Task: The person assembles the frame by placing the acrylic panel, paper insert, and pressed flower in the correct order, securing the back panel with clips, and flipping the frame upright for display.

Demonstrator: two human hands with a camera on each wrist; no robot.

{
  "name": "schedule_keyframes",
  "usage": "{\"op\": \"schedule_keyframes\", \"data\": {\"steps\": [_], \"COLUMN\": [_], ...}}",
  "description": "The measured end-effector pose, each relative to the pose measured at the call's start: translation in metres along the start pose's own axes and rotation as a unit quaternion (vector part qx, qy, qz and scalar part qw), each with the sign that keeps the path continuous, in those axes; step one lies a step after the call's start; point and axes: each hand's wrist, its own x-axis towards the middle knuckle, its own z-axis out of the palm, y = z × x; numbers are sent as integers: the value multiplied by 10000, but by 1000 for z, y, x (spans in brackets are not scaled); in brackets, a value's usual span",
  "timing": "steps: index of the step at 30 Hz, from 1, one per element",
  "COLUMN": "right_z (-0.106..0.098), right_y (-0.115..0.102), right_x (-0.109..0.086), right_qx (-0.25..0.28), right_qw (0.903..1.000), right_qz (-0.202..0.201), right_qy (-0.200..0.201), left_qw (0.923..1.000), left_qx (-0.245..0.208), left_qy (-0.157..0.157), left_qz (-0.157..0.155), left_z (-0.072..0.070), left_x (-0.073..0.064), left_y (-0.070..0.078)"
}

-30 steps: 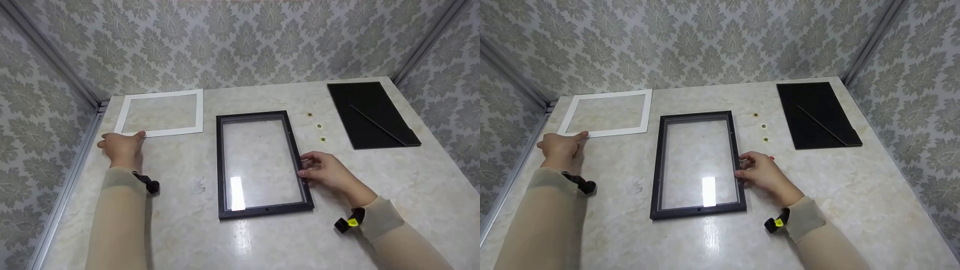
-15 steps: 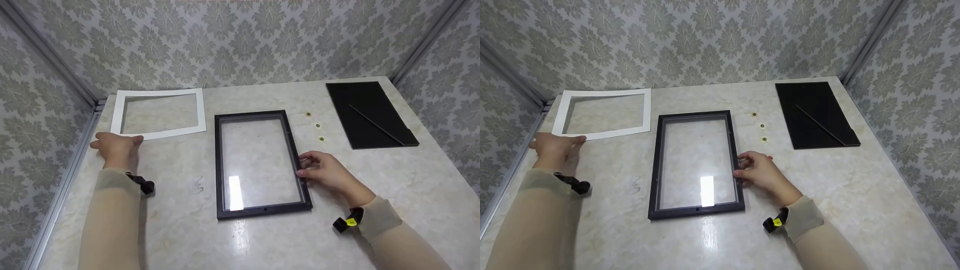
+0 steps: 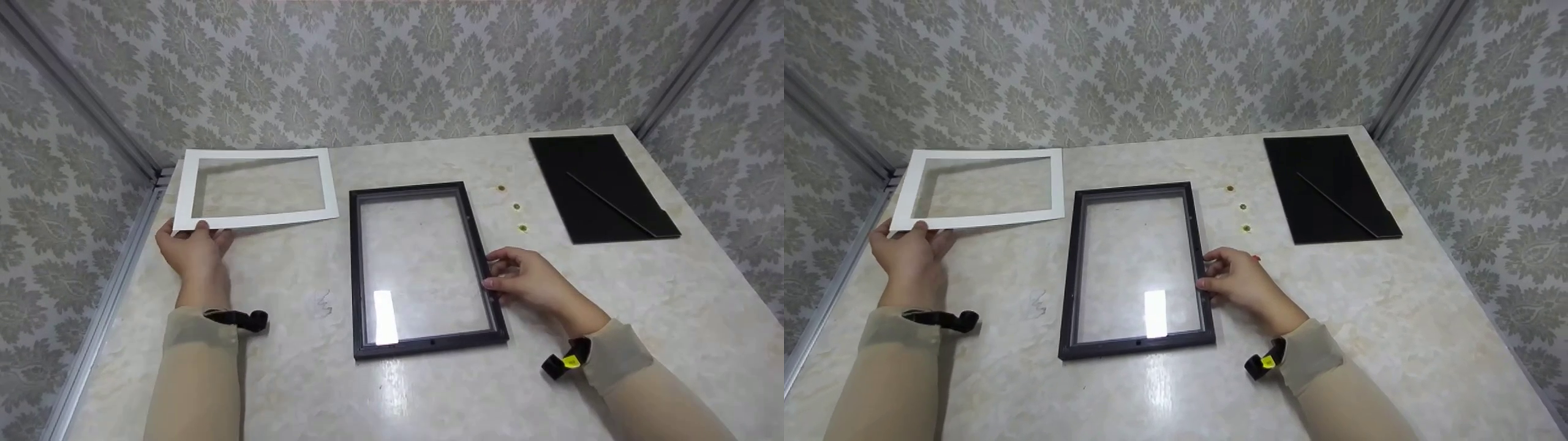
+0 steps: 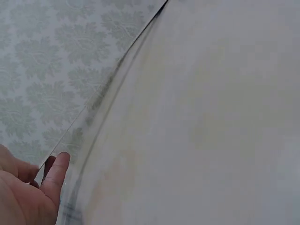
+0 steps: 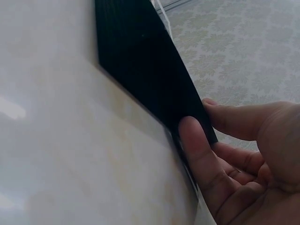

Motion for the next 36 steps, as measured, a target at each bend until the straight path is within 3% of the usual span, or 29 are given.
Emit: {"op": "schedule_keyframes", "data": {"steps": [3,7,10,13,21,28,36], "right_z": [0,0,0,-1,-1,-1,0], "right_y": [0,0,-1,-1,0,1,0], "right_x": [0,0,0,0,-1,-1,0], "right_qx": [17,30,45,41,107,114,64], "right_qw": [10000,10000,10000,10000,9999,9999,9999], "right_qz": [23,40,29,-2,-2,58,79], "right_qy": [0,20,43,60,32,54,58], "left_qw": [9964,9855,9786,9765,9849,9932,9920], "left_qx": [-779,-1569,-1970,-2109,-1727,-966,-231], "left_qy": [315,618,582,450,-23,-556,-1110], "left_qz": [-131,-205,-94,3,109,344,551], "left_z": [2,6,9,12,21,38,53], "left_x": [1,0,-2,-7,-25,-42,-59], "left_y": [-4,-9,-10,-10,-8,-12,-27]}}
